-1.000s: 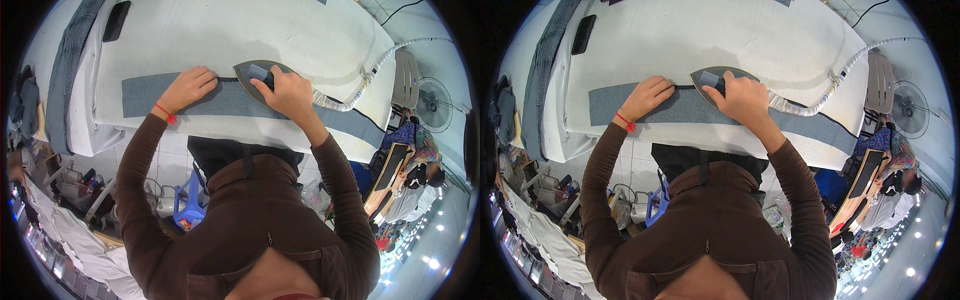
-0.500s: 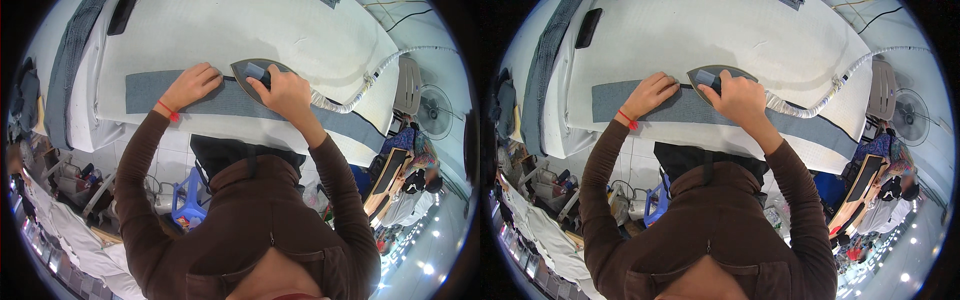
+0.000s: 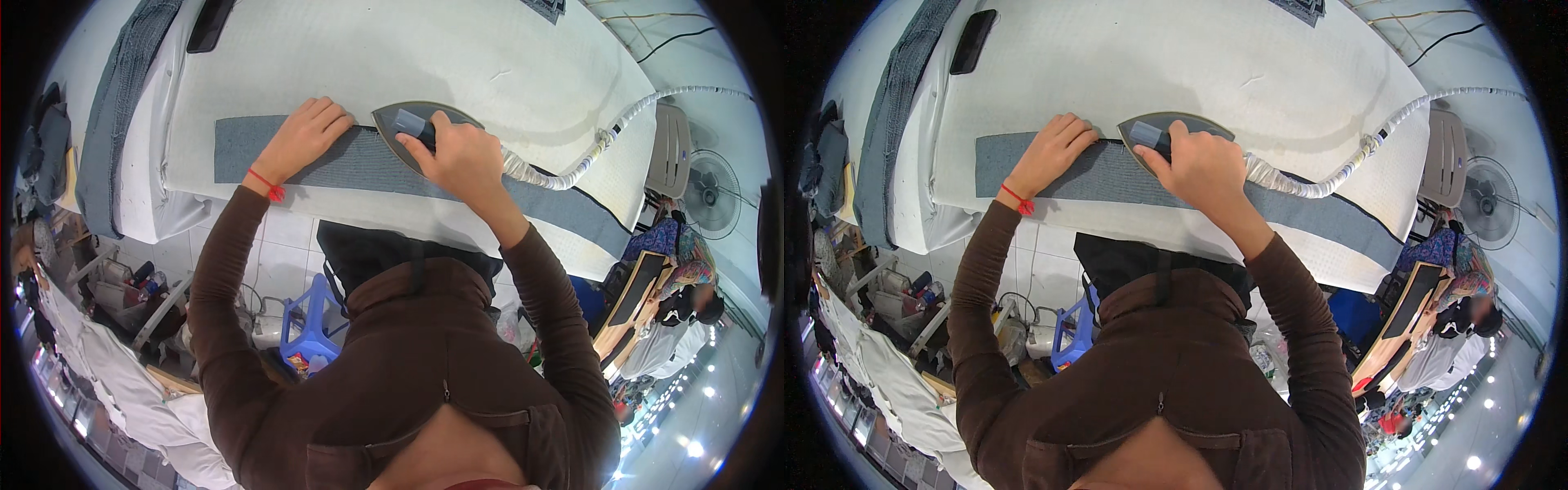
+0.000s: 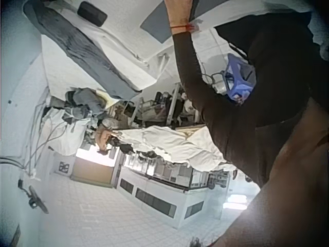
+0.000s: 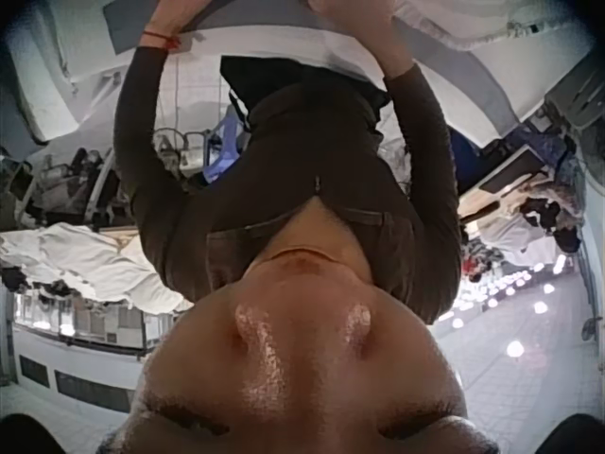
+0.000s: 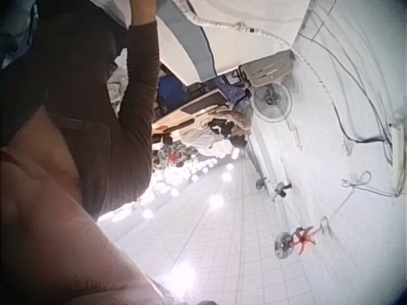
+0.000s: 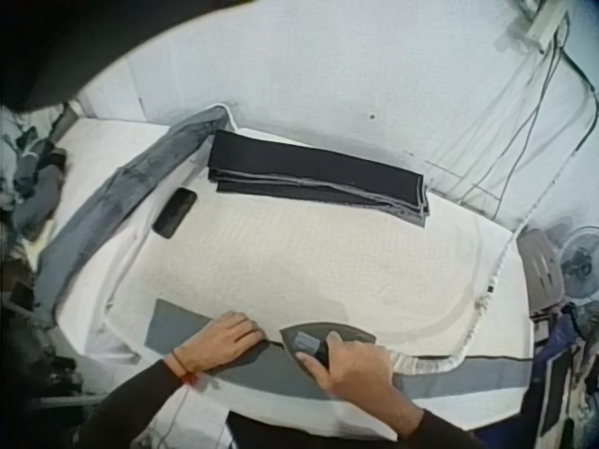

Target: The person irons a long strip of grey fabric on a white ironing board using a steam iron. They repeatedly smooth the fabric, fold the edges, and press the seams to flatten them. The person handles the fabric with both hands to align it before applying the iron.

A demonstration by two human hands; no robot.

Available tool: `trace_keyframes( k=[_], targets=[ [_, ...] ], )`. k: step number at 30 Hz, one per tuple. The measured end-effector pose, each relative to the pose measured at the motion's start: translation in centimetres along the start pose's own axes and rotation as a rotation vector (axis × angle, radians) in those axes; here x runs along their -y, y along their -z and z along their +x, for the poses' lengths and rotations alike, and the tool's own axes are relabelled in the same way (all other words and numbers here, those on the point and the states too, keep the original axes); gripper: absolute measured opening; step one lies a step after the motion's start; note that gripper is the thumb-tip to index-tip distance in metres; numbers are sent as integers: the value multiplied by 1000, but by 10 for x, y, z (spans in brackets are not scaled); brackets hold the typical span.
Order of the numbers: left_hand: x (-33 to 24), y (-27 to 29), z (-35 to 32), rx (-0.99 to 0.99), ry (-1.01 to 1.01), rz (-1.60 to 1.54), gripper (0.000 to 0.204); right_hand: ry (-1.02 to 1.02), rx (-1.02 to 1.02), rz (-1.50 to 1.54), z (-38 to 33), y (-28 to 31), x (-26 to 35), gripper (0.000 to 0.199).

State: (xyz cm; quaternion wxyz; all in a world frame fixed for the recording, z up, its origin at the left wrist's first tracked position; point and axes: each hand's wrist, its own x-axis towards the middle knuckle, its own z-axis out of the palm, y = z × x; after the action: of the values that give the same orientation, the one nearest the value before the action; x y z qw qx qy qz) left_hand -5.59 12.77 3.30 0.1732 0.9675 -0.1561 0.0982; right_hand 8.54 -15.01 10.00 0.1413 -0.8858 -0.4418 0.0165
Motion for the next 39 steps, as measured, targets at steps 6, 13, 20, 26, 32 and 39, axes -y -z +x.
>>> trace_keyframes(
  k=[6, 13, 20, 26, 32, 39],
  targets=[
    [7, 7, 0, 31, -2, 125, 26, -1, 24, -4, 2, 2, 6, 62],
    [15, 4, -9, 58, 4, 133, 25, 10, -6, -1, 7, 1, 15, 67],
    [21, 8, -15, 31, -82, 73, 29, -13, 47, -27, 11, 2, 23, 68],
    [19, 19, -13, 20, 63, -40, 23, -17, 88, -22, 17, 3, 29, 68],
    [31, 39, -25, 16, 156, -162, 21, 47, 2, -36, 17, -2, 30, 65],
    [36, 29, -41, -6, 73, -75, 16, 75, -15, -16, 20, 0, 36, 60]
  ],
)
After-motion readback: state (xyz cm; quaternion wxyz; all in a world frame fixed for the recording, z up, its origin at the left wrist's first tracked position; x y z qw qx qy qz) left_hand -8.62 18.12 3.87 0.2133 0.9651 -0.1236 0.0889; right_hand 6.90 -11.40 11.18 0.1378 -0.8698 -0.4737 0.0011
